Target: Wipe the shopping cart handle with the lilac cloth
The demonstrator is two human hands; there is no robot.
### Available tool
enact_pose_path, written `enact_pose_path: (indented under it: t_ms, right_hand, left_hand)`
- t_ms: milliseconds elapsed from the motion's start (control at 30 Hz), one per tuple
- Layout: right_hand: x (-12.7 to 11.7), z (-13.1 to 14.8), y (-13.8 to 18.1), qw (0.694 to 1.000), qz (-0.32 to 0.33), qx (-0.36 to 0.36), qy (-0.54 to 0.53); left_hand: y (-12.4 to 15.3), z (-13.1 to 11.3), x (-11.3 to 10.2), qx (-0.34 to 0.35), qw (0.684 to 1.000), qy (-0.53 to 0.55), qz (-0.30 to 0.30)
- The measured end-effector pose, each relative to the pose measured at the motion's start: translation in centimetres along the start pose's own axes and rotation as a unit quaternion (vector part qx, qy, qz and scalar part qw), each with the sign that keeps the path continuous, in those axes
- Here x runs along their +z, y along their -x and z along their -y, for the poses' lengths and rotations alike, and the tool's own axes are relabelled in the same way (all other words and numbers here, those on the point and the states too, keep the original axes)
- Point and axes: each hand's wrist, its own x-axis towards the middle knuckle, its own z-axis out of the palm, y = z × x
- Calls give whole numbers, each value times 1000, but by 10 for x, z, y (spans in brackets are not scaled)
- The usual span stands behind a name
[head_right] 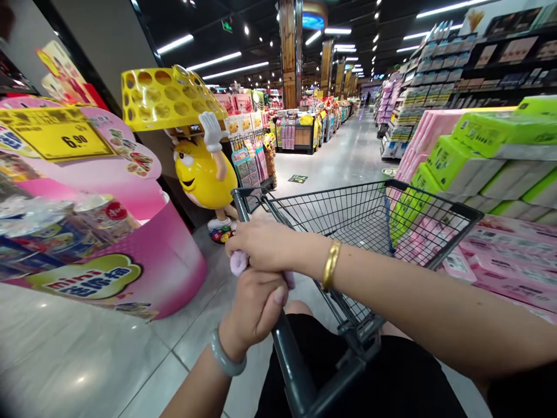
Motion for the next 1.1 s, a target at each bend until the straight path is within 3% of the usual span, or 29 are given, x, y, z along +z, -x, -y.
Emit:
enact_pose_path:
  t_ms: [133, 200, 400, 467, 533, 600, 700, 800, 900, 1000, 1100]
  right_hand:
    - [-4, -15, 33, 983, -74, 137, 101]
    - [5, -20, 55, 973, -96, 192, 88]
    - [40, -6, 118, 974, -125, 104, -155]
    - [47, -5, 128, 966, -141, 117, -181]
    - [51, -2, 133, 955, -158, 176, -179]
    - [54, 5, 135, 943, -171, 215, -187]
    - [50, 24, 142, 943, -183, 190, -203]
    - [44, 34, 163, 956, -172, 194, -138]
    - [46, 35, 188, 952, -125, 280, -23]
    - [59, 44, 202, 933, -126, 336, -20]
    - [75, 58, 202, 919, -205, 328, -75]
  left_hand:
    - [-6, 9, -16, -29, 999, -27, 37]
    - [-10, 13, -25, -47, 996, -49, 66]
    - [-16, 34, -41, -60, 990, -66, 111]
    - [-18, 43, -45, -65, 988, -79, 113]
    - [-21, 46, -51, -73, 985, -88, 126]
    - [-22, 37, -56, -97, 979, -96, 149]
    - [-16, -4, -53, -147, 967, -140, 157]
    - [-4, -61, -28, -135, 951, -247, 131]
    - [6, -98, 8, -113, 927, -339, 116]
    - [8, -102, 30, -123, 896, -417, 90]
    - [9, -85, 29, -86, 887, -448, 72]
